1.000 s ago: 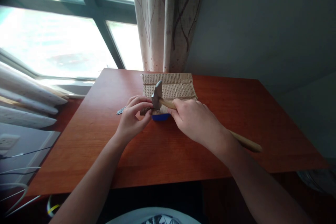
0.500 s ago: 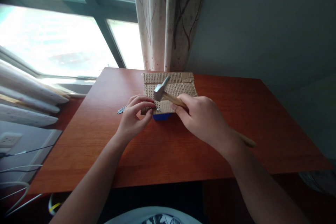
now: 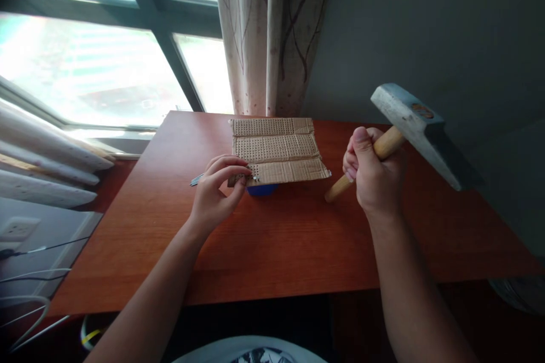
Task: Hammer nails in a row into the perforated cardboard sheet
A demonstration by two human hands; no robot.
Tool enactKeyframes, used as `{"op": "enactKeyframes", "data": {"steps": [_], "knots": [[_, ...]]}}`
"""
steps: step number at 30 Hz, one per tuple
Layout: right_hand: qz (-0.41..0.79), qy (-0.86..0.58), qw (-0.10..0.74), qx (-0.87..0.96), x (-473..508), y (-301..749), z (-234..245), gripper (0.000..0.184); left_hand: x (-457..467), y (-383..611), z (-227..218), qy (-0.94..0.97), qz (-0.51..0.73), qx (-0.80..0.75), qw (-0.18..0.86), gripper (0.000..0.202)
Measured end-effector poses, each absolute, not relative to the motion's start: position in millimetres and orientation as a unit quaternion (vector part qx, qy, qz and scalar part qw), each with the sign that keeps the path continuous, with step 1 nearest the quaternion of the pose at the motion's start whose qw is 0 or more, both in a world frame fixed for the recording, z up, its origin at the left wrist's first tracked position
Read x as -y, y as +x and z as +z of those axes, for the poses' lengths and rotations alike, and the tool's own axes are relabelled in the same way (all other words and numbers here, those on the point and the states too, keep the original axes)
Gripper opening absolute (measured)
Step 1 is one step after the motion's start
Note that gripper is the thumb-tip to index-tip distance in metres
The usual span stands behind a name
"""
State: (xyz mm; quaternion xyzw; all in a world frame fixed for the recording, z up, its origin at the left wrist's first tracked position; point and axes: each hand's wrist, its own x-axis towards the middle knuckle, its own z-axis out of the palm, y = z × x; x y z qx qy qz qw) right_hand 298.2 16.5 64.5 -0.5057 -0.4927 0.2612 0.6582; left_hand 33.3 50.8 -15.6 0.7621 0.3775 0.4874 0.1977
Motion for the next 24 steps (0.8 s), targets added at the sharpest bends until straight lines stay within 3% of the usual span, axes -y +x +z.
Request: {"op": "enactKeyframes", "data": {"steps": [11, 18, 20, 24], "knots": [[0.306, -0.454, 0.690, 0.474, -12.1, 305.0, 52.0, 0.035, -48.6, 29.5, -14.2, 0.742, 0.517, -0.395, 0.160, 0.018], [0.321, -0.448, 0.694, 0.464, -11.9, 300.9, 50.1, 0.046, -60.0, -6.7, -15.8, 0.676, 0.526, -0.501, 0.121, 0.021], [0.308, -0.445, 0.698, 0.468, -11.8, 299.4, 48.5, 0.049, -62.6, -23.7, -18.4, 0.681, 0.483, -0.540, 0.103, 0.019], [0.297, -0.443, 0.705, 0.468, -12.2, 298.7, 46.1, 0.050, -60.0, -48.2, -22.2, 0.758, 0.255, -0.600, -0.003, 0.019]]}}
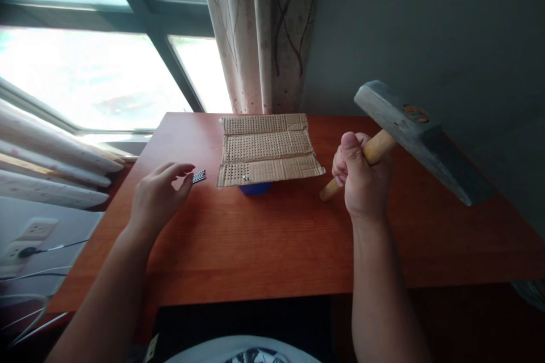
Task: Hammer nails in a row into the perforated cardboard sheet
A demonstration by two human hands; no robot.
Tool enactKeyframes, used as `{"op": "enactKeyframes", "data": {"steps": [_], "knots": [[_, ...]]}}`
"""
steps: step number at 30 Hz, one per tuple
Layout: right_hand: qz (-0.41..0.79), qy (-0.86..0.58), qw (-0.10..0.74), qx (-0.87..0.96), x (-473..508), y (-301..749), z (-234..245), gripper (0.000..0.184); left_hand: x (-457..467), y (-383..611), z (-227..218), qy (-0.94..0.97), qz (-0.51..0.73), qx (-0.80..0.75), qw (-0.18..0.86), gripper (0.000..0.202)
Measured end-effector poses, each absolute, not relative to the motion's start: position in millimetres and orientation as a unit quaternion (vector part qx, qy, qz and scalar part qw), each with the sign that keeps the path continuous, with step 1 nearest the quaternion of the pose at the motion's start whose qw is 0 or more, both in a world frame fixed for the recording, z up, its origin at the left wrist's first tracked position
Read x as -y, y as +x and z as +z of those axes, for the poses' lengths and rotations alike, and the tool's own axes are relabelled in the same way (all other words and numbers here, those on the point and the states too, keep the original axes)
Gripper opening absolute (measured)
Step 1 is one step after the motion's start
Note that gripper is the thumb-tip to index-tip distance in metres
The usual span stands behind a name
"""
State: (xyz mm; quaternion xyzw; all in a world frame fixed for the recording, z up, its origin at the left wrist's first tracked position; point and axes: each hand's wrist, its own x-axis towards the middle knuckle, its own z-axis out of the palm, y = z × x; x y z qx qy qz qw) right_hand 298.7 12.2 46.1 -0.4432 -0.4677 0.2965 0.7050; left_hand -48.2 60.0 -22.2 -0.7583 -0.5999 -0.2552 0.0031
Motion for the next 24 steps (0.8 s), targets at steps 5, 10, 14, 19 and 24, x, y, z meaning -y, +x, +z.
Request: {"op": "enactKeyframes", "data": {"steps": [5, 10, 14, 19, 24], "knots": [[0.303, -0.445, 0.700, 0.469, -13.9, 300.3, 44.6, 0.049, -53.3, -49.4, -22.9, -0.787, -0.085, 0.604, 0.097, 0.024], [0.297, -0.447, 0.705, 0.464, -13.6, 300.0, 44.4, 0.049, -54.7, -43.5, -23.5, -0.791, -0.038, 0.604, 0.090, 0.026], [0.291, -0.452, 0.707, 0.458, -11.9, 298.9, 45.4, 0.049, -53.2, -42.3, -22.4, -0.790, -0.023, 0.607, 0.085, 0.029], [0.290, -0.451, 0.708, 0.459, -11.7, 298.7, 45.3, 0.051, -50.2, -40.6, -18.7, -0.776, -0.015, 0.625, 0.083, 0.029], [0.292, -0.456, 0.705, 0.458, -12.1, 298.1, 45.1, 0.051, -49.6, -39.7, -18.8, -0.781, -0.011, 0.620, 0.072, 0.030]]}}
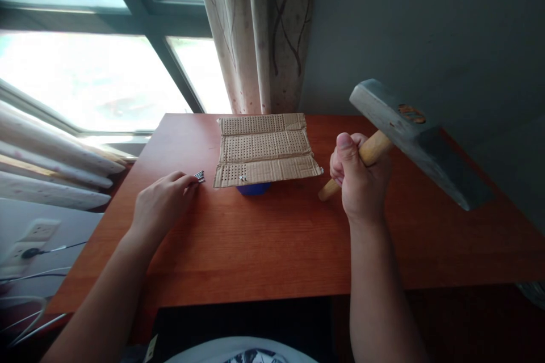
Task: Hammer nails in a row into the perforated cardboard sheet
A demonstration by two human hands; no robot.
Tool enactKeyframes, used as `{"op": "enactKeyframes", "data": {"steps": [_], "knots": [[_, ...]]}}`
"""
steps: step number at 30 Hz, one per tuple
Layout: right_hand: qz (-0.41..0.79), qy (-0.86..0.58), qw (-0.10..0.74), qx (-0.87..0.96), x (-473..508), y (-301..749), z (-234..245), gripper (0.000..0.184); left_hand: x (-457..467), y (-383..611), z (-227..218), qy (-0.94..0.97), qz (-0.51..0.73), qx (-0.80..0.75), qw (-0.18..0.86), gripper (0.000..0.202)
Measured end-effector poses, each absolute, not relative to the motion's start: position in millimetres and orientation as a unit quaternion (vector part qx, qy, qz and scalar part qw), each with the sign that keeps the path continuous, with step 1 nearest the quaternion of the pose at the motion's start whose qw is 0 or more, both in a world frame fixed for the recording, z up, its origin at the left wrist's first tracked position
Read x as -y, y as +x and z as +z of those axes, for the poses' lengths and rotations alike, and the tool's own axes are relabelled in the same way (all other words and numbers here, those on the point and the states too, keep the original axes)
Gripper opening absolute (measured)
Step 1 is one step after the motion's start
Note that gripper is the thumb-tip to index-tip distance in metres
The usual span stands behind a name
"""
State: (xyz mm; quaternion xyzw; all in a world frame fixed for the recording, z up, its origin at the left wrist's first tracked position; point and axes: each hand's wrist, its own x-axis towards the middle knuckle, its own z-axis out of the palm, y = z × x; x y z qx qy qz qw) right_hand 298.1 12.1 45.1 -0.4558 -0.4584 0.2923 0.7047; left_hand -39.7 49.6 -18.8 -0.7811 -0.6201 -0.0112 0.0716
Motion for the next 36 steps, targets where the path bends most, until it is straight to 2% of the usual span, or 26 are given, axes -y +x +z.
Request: {"op": "enactKeyframes", "data": {"steps": [5, 10, 14, 16, 19, 23, 26, 30, 36], "knots": [[0.283, -0.459, 0.706, 0.460, -11.4, 296.9, 44.0, 0.052, -49.5, -42.8, -20.4, -0.797, -0.009, 0.602, 0.054, 0.030], [0.286, -0.459, 0.706, 0.458, -10.4, 297.5, 42.2, 0.049, -49.6, -42.3, -14.2, -0.828, 0.008, 0.560, -0.016, 0.028], [0.290, -0.454, 0.706, 0.460, -9.6, 296.9, 42.1, 0.049, -48.1, -41.2, -14.2, -0.832, 0.015, 0.554, -0.019, 0.023], [0.288, -0.453, 0.709, 0.457, -9.2, 296.2, 42.3, 0.049, -48.2, -43.8, -17.9, -0.826, -0.027, 0.562, -0.018, 0.020], [0.284, -0.455, 0.711, 0.454, -8.4, 295.8, 42.5, 0.050, -48.5, -48.6, -21.2, -0.802, -0.179, 0.567, -0.048, 0.020], [0.282, -0.458, 0.708, 0.457, -8.1, 296.3, 42.3, 0.050, -43.5, -39.9, -10.3, -0.705, -0.415, 0.546, -0.182, 0.014], [0.282, -0.460, 0.707, 0.458, -8.8, 296.5, 41.9, 0.050, -37.2, -19.3, 2.7, -0.623, -0.516, 0.521, -0.273, 0.017], [0.279, -0.459, 0.706, 0.462, -9.4, 295.3, 41.3, 0.050, -34.0, 8.6, 10.3, -0.645, -0.523, 0.478, -0.287, 0.014], [0.277, -0.460, 0.703, 0.467, -7.9, 293.1, 41.9, 0.049, -37.0, 28.4, 9.3, -0.718, -0.477, 0.455, -0.224, 0.007]]}}
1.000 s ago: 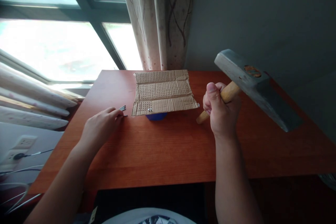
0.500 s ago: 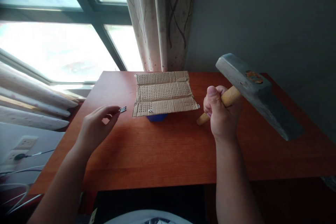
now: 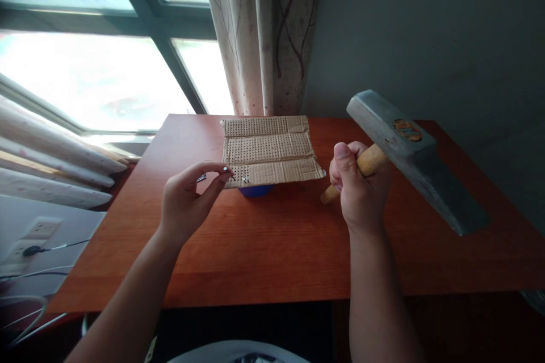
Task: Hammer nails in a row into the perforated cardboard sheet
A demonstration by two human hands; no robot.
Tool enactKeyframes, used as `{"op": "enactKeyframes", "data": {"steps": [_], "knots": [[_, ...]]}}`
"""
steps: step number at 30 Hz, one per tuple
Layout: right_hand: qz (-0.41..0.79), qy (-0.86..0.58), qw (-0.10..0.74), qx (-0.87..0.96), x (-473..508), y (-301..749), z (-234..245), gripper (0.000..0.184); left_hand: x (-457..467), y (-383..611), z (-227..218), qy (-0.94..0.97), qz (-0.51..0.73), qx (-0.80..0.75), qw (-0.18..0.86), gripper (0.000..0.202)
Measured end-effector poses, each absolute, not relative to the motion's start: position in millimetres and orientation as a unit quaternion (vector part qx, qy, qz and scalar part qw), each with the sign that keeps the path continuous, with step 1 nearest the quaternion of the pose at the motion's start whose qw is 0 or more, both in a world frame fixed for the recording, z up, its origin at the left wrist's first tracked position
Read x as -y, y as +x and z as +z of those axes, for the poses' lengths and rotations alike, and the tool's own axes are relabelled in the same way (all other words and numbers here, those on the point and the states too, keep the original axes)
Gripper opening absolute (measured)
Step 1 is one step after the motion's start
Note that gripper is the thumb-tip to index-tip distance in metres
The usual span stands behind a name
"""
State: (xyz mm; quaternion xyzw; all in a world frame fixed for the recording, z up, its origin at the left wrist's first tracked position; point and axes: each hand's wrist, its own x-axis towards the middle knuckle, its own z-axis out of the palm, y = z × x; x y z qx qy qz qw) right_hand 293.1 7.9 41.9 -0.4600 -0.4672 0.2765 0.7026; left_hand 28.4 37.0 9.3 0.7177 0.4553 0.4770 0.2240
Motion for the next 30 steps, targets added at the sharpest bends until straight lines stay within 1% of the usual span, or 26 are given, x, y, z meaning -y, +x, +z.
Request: {"op": "enactKeyframes", "data": {"steps": [4, 11, 30], "knots": [[0.288, -0.458, 0.702, 0.463, -7.3, 293.0, 42.7, 0.048, -39.3, 31.5, 4.9, 0.730, 0.466, -0.452, 0.215, 0.006], [0.286, -0.458, 0.707, 0.457, -7.8, 294.6, 41.5, 0.048, -41.8, 32.8, -3.9, 0.725, 0.455, -0.454, 0.246, 0.010], [0.288, -0.456, 0.704, 0.463, -6.0, 294.5, 42.3, 0.046, -43.6, 33.8, -8.7, 0.726, 0.461, -0.443, 0.253, 0.008]]}}
